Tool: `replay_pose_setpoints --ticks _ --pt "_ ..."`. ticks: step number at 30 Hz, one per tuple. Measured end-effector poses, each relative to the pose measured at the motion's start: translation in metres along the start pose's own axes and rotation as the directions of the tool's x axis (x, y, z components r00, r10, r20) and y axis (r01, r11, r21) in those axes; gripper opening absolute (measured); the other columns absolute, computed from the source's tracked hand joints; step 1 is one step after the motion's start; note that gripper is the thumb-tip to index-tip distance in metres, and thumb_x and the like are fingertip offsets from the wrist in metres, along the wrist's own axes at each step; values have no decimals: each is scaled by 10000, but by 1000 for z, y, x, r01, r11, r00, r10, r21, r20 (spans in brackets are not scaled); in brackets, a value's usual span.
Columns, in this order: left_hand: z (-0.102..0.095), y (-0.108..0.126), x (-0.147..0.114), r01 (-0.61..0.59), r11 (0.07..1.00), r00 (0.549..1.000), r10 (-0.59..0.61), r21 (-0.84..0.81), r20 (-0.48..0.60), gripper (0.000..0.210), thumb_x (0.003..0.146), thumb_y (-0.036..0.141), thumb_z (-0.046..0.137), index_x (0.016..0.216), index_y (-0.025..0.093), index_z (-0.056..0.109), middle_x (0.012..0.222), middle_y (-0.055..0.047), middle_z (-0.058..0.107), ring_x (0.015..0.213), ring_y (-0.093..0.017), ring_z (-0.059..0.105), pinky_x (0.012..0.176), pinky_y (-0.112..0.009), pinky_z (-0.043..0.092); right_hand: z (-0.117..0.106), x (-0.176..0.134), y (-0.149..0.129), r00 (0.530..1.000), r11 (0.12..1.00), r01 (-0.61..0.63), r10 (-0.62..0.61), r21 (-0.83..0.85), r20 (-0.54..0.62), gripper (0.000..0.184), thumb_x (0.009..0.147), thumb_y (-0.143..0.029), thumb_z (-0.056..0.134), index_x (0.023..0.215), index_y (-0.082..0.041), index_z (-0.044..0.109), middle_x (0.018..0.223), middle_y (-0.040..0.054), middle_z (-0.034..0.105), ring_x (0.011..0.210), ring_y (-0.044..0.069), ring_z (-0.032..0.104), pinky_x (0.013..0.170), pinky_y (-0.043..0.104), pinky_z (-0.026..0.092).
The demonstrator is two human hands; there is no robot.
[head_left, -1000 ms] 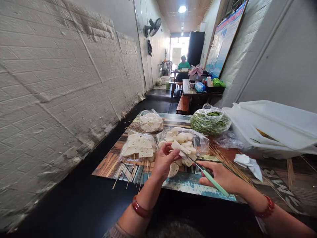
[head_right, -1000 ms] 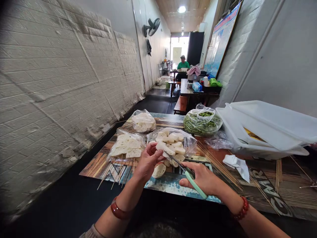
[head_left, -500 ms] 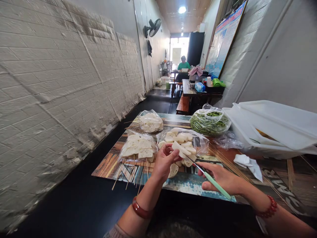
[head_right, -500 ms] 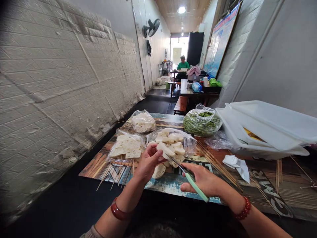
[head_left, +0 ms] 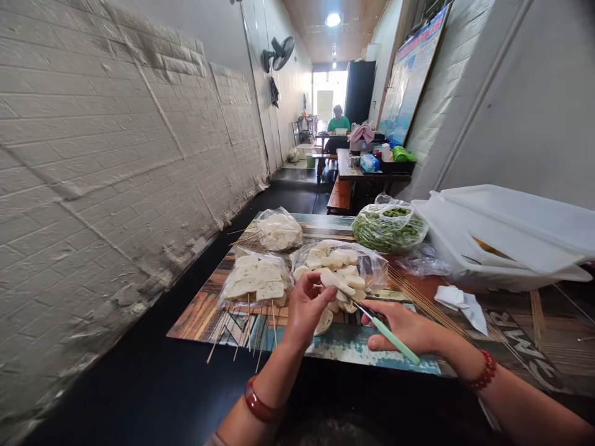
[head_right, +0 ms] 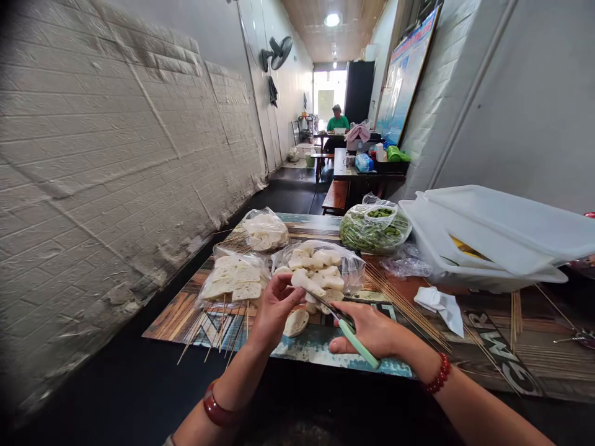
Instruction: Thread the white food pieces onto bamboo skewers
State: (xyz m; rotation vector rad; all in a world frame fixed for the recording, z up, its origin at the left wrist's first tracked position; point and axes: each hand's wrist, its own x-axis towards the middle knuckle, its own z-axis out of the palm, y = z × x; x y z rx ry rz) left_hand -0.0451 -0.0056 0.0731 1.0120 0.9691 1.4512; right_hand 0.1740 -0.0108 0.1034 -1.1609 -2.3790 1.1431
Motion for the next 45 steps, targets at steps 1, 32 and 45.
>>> replay_pose_setpoints --ticks 1,32,45 --pt "0 -1 0 -8 1000 1000 8 12 -4 391 679 360 839 938 170 614 900 -30 669 763 -147 644 705 -283 550 0 0 0 1000 1000 -6 6 -3 -7 566 742 -471 708 1198 -148 617 960 51 673 801 213 608 707 282 474" --pt "7 7 2 77 997 997 -77 -23 27 391 627 365 871 840 168 609 819 0 654 722 -129 632 675 -266 570 -3 -3 -1 998 1000 13 -15 -23 -62 443 761 -445 726 1115 -179 705 842 13 668 751 194 583 703 273 477" --pt "8 -4 9 87 994 996 -87 -65 13 389 623 370 873 816 172 599 756 21 608 691 -123 615 668 -266 552 6 -7 13 994 987 19 -2 160 -106 431 872 -528 643 1113 -183 738 916 31 716 829 234 625 715 286 487"
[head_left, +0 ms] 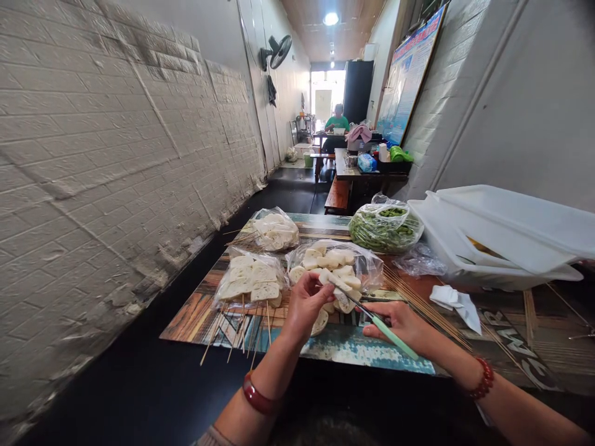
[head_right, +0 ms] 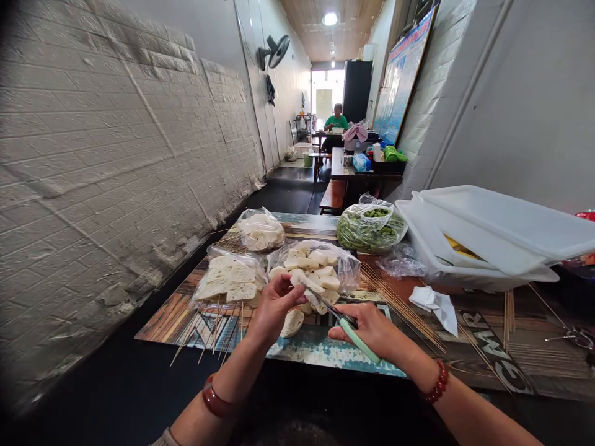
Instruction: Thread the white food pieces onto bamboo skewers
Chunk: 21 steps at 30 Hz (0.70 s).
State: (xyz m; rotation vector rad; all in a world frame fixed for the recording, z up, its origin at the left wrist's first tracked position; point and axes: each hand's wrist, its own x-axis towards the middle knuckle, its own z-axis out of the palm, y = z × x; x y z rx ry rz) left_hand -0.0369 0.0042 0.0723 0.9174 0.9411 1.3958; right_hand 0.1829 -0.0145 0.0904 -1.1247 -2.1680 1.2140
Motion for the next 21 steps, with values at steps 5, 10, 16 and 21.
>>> replay_pose_setpoints --ticks 5,10,16,21 --pt "0 -1 1 5 999 1000 -6 -39 -17 396 623 369 876 788 170 577 747 40 578 659 -95 589 633 -227 526 12 2 11 997 995 10 -18 -102 -70 376 881 -507 639 1041 -186 751 814 27 692 742 212 610 650 271 471" --pt "2 4 -2 24 998 999 -26 -61 -31 410 616 377 881 812 173 585 753 45 578 658 -94 601 650 -235 539 12 0 1 996 988 -25 12 -150 -83 278 865 -413 659 990 -182 750 836 31 707 767 221 631 679 276 477" --pt "1 8 -4 -22 1000 999 22 -3 -32 402 629 394 867 861 180 617 826 15 613 728 -124 625 660 -248 548 6 -7 -10 995 975 -104 99 -195 -33 375 815 -383 682 1131 -182 705 825 9 702 745 204 626 663 261 467" --pt "-2 3 -4 -80 990 997 81 117 -1 381 653 384 845 873 181 608 857 -4 625 730 -141 622 673 -277 551 6 -2 -6 996 975 -92 86 -204 -38 434 786 -387 698 1175 -194 686 791 2 686 727 198 614 662 264 476"
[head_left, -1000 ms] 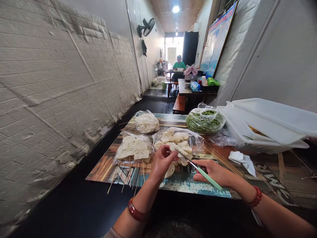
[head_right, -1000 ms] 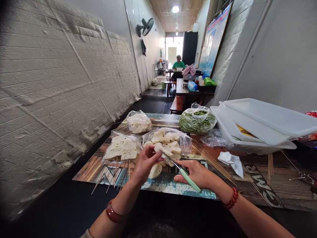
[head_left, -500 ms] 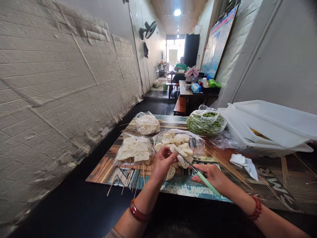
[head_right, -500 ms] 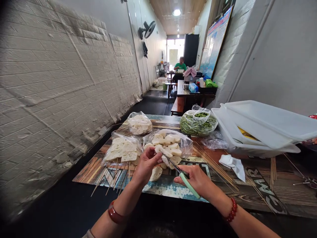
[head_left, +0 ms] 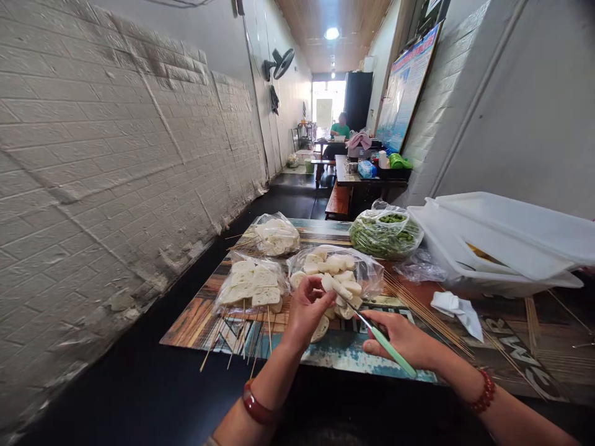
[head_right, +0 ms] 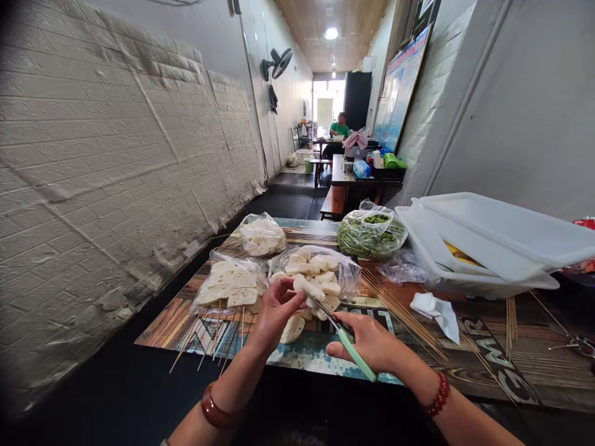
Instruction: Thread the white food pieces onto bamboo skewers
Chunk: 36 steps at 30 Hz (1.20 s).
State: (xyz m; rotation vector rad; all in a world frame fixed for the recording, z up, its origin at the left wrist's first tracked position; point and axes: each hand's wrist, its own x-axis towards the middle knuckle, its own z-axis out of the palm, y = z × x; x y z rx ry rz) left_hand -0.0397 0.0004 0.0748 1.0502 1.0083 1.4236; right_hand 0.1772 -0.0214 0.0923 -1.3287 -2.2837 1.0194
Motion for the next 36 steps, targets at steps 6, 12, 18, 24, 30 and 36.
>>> replay_pose_setpoints --ticks 6,12,18,24,30,36 --pt "1 -1 -4 -69 990 998 68 123 5 301 660 309 832 833 181 623 824 0 637 709 -125 599 633 -225 490 1 7 -5 999 1000 6 -6 4 32 366 774 -348 692 1095 -172 676 800 -4 653 704 173 572 662 258 460" --pt "3 0 -6 -82 982 997 81 170 9 249 698 324 802 801 179 628 792 -5 640 699 -136 612 600 -222 482 3 13 -4 998 997 42 -46 72 49 311 814 -360 664 1046 -153 678 722 -23 594 672 157 530 633 242 435" --pt "-3 -3 0 -81 985 995 88 153 -37 306 655 280 820 857 182 613 817 0 632 714 -135 610 636 -235 502 -6 15 -6 991 982 122 -129 144 42 401 857 -487 632 1047 -144 715 892 32 675 810 216 591 721 281 473" --pt "-6 -10 2 -1 999 999 3 49 -45 344 729 403 773 909 153 621 854 -25 621 763 -152 619 704 -290 541 -2 16 -4 997 991 79 -81 106 15 441 839 -423 668 1182 -147 692 887 38 705 833 236 624 760 299 482" --pt "-6 -11 5 -33 994 999 34 101 -14 297 749 412 752 868 160 650 829 -23 634 718 -138 607 673 -265 524 0 21 -2 998 996 48 -51 72 30 431 828 -401 670 1173 -143 681 854 32 694 786 216 605 710 280 471" --pt "-8 -6 9 -39 985 999 39 170 1 251 759 383 734 842 165 641 770 -11 638 679 -129 600 632 -235 475 -8 27 0 993 991 92 -98 92 65 408 841 -472 658 1079 -143 703 823 19 652 749 192 556 679 267 431"
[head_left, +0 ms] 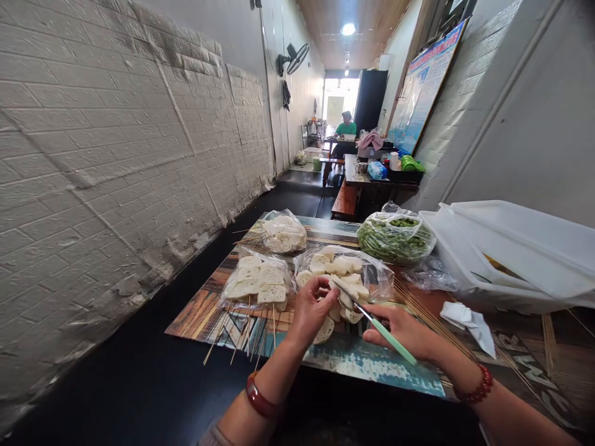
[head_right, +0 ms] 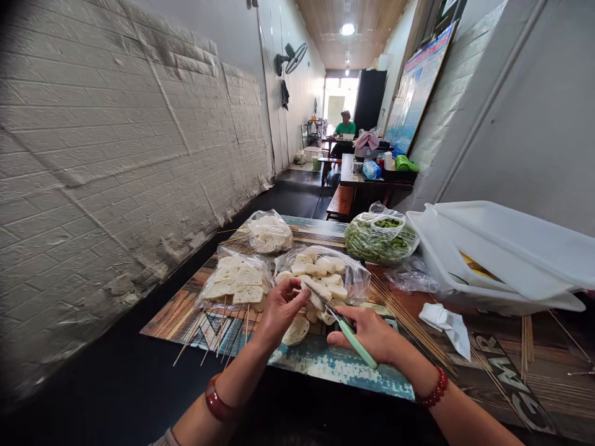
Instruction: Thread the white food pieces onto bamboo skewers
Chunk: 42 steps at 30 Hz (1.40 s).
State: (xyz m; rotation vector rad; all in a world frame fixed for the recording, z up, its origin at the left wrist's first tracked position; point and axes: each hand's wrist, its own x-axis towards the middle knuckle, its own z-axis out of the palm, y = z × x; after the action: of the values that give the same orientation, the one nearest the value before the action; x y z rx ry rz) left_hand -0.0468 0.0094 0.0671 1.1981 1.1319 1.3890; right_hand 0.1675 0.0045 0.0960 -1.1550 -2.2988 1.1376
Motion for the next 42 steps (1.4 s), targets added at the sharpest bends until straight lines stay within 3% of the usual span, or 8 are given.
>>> replay_pose_setpoints --ticks 7,16,22,28,35,42 --pt "3 -1 7 20 1000 1000 -20 -19 -6 251 739 375 734 810 163 621 724 -2 623 662 -123 576 612 -219 434 -5 2 6 1000 992 -27 26 122 14 376 853 -495 649 975 -146 717 810 11 612 718 171 511 627 250 393" --pt "4 -5 11 52 998 998 -53 -16 -18 235 740 377 717 772 170 612 674 1 613 616 -125 567 557 -212 428 -11 7 8 1000 997 3 -4 84 9 287 862 -428 640 769 -157 664 648 -35 491 613 126 400 546 231 316" --pt "5 -4 13 33 999 999 -33 -3 -21 230 732 357 725 823 173 621 721 -10 641 662 -140 605 596 -225 465 -14 2 13 1000 998 -14 14 66 5 312 851 -464 649 847 -155 688 680 -21 518 626 135 430 537 223 342" --pt "7 -3 16 -46 995 999 46 86 -5 163 741 295 707 829 179 633 789 -19 656 711 -148 629 633 -240 495 -19 -1 17 998 1000 -7 5 27 62 387 858 -507 624 951 -138 691 683 -27 483 611 120 388 517 216 311" --pt "8 -1 15 -264 906 961 275 331 14 67 770 224 678 835 210 679 819 -22 692 786 -177 661 774 -309 514 -20 4 7 999 999 3 -4 52 32 331 864 -454 615 879 -135 705 652 -25 496 582 112 405 506 217 327" --pt "7 -4 19 -270 906 957 291 326 -18 79 752 217 689 831 207 691 819 -28 693 784 -178 652 776 -307 514 -17 7 9 996 967 -82 73 240 45 420 811 -560 671 908 -155 725 590 -44 476 462 91 398 414 208 325"
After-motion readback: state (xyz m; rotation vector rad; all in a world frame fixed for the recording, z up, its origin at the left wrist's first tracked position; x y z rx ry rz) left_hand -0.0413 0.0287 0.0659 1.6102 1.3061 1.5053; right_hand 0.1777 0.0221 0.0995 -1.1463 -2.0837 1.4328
